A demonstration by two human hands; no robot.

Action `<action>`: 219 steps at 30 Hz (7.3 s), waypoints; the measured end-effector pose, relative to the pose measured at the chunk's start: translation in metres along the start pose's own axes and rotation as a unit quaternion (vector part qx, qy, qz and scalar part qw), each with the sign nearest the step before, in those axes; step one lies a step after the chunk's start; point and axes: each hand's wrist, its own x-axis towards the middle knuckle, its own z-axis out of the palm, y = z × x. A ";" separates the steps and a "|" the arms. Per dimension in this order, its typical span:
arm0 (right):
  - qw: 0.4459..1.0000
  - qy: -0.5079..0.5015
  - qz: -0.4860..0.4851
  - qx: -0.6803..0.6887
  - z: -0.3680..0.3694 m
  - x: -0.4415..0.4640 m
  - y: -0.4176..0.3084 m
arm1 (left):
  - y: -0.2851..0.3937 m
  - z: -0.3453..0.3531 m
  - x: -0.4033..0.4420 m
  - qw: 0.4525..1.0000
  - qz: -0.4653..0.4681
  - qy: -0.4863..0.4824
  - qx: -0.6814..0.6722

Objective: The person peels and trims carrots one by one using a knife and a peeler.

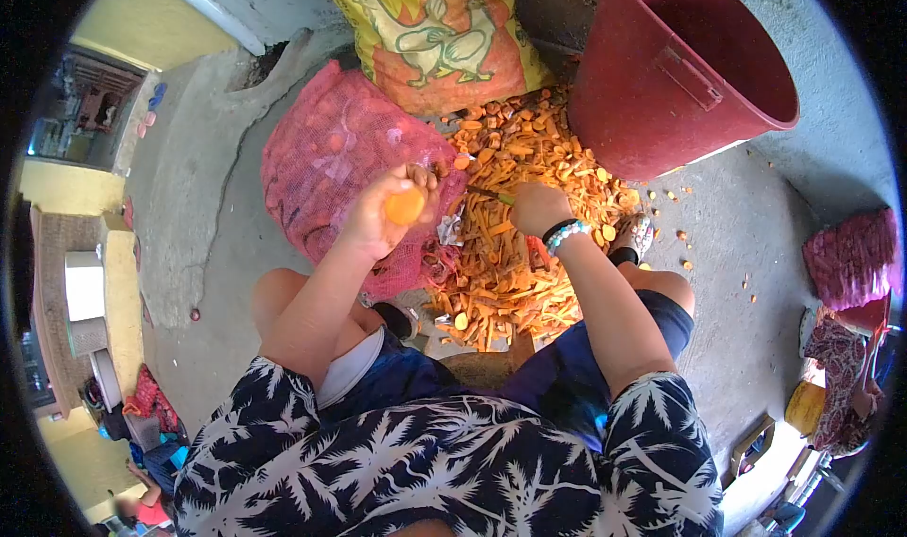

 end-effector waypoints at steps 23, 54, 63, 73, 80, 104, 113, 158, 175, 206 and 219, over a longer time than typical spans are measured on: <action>0.949 0.255 -0.026 0.183 -0.030 0.003 0.015 | 0.009 0.012 0.004 1.000 -0.005 -0.004 -0.007; 0.978 0.116 -0.067 0.160 0.009 0.030 -0.006 | -0.033 0.028 -0.006 0.699 0.271 0.044 0.660; 0.909 0.318 -0.158 0.220 -0.029 -0.020 -0.024 | -0.010 -0.020 0.002 0.939 0.054 0.226 0.253; 0.705 0.293 -0.054 0.644 -0.050 -0.034 -0.050 | -0.025 0.005 0.024 0.962 -0.016 0.263 -0.065; 0.708 0.355 -0.105 0.602 -0.041 -0.032 -0.062 | -0.029 0.032 0.025 0.971 0.009 0.230 -0.069; 0.685 0.331 -0.110 0.639 -0.036 -0.013 -0.052 | -0.032 0.020 0.028 0.965 -0.007 0.259 0.034; 0.656 0.379 -0.038 0.651 -0.059 -0.001 -0.028 | -0.026 0.002 0.024 0.979 -0.091 0.175 -0.048; 0.667 0.338 -0.114 0.654 -0.041 -0.031 -0.061 | -0.040 -0.011 0.038 0.968 -0.052 0.211 -0.128; 0.697 0.315 -0.138 0.628 -0.041 -0.023 -0.062 | -0.033 0.017 0.031 0.942 0.003 0.335 -0.007; 0.754 0.437 -0.147 0.469 -0.044 -0.010 -0.048 | -0.036 0.018 0.036 0.951 -0.089 0.296 0.025; 0.729 0.397 -0.047 0.556 -0.040 -0.025 -0.054 | -0.028 0.018 0.031 0.966 -0.063 0.249 -0.031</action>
